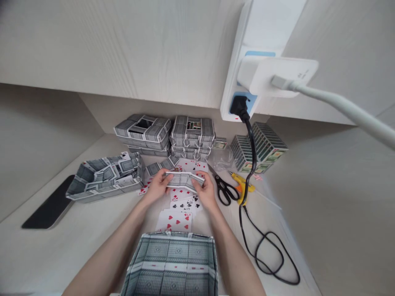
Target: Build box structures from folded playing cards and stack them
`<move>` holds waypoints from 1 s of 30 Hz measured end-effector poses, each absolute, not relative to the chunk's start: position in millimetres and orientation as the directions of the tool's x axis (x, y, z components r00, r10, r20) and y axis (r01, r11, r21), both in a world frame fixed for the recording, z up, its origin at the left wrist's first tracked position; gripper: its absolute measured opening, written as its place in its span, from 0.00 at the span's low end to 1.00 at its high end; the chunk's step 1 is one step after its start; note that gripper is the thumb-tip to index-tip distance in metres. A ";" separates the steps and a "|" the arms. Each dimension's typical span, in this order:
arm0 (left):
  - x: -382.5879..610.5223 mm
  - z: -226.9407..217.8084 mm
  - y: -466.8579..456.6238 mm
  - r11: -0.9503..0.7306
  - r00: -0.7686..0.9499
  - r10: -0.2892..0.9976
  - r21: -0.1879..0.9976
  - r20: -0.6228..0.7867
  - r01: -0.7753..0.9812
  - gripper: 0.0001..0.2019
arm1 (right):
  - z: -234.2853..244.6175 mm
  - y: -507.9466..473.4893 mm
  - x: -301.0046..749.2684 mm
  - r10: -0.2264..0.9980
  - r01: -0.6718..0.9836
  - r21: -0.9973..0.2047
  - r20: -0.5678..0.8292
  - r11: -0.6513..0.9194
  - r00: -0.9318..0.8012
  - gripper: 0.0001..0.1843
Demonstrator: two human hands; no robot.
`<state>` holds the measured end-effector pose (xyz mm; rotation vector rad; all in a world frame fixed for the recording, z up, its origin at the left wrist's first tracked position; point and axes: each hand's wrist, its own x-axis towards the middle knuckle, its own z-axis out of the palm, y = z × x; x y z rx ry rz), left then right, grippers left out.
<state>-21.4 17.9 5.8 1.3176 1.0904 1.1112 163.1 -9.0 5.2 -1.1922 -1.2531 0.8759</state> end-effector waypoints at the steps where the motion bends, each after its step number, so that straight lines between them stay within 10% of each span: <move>1: -20.7 5.0 17.7 -0.034 0.167 0.985 0.999 0.031 0.017 0.10 | 7.6 -10.0 163.8 0.965 0.152 -0.966 0.228 0.208 0.130 0.17; 30: -12.2 3.3 13.3 0.029 0.213 0.977 0.997 -0.011 -0.078 0.12 | 16.3 -12.2 173.2 0.996 0.139 -0.986 0.085 0.087 -0.024 0.15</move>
